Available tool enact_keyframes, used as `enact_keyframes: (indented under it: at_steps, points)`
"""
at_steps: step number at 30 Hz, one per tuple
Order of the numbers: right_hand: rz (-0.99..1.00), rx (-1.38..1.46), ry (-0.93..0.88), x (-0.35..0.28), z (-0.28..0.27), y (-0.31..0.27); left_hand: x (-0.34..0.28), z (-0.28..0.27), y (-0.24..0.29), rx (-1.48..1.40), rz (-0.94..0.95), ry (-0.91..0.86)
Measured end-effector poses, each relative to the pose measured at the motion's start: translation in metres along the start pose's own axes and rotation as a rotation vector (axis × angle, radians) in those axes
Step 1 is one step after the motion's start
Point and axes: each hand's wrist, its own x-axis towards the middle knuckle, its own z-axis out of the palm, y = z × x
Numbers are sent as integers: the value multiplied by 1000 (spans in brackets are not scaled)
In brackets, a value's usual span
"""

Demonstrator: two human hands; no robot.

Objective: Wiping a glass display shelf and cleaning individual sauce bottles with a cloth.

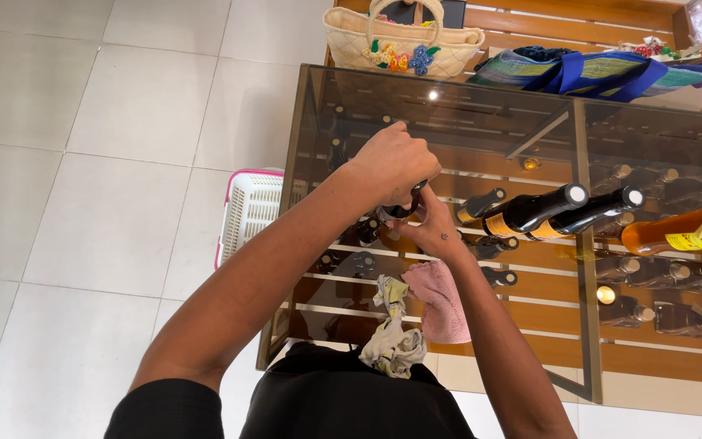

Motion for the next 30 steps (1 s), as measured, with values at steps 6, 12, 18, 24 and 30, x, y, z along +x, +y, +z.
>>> enact_keyframes:
  at_steps: [6, 12, 18, 24, 30]
  points:
    - [-31, -19, 3, -3, -2, -6, 1, 0, -1, 13, 4, -6]
    - [-232, -302, 142, -57, -8, -30, 0, -1, -1, 13, -5, -4]
    - [-435, -612, -174, -153, 18, -57, -4, -2, -2, 12, 1, 6]
    - [-364, -693, -411, -198, 37, -4, -15, -32, 6, 57, -10, 18]
    - [-78, -184, -147, -189, 27, -10, -38, -73, 12, 44, 1, 167]
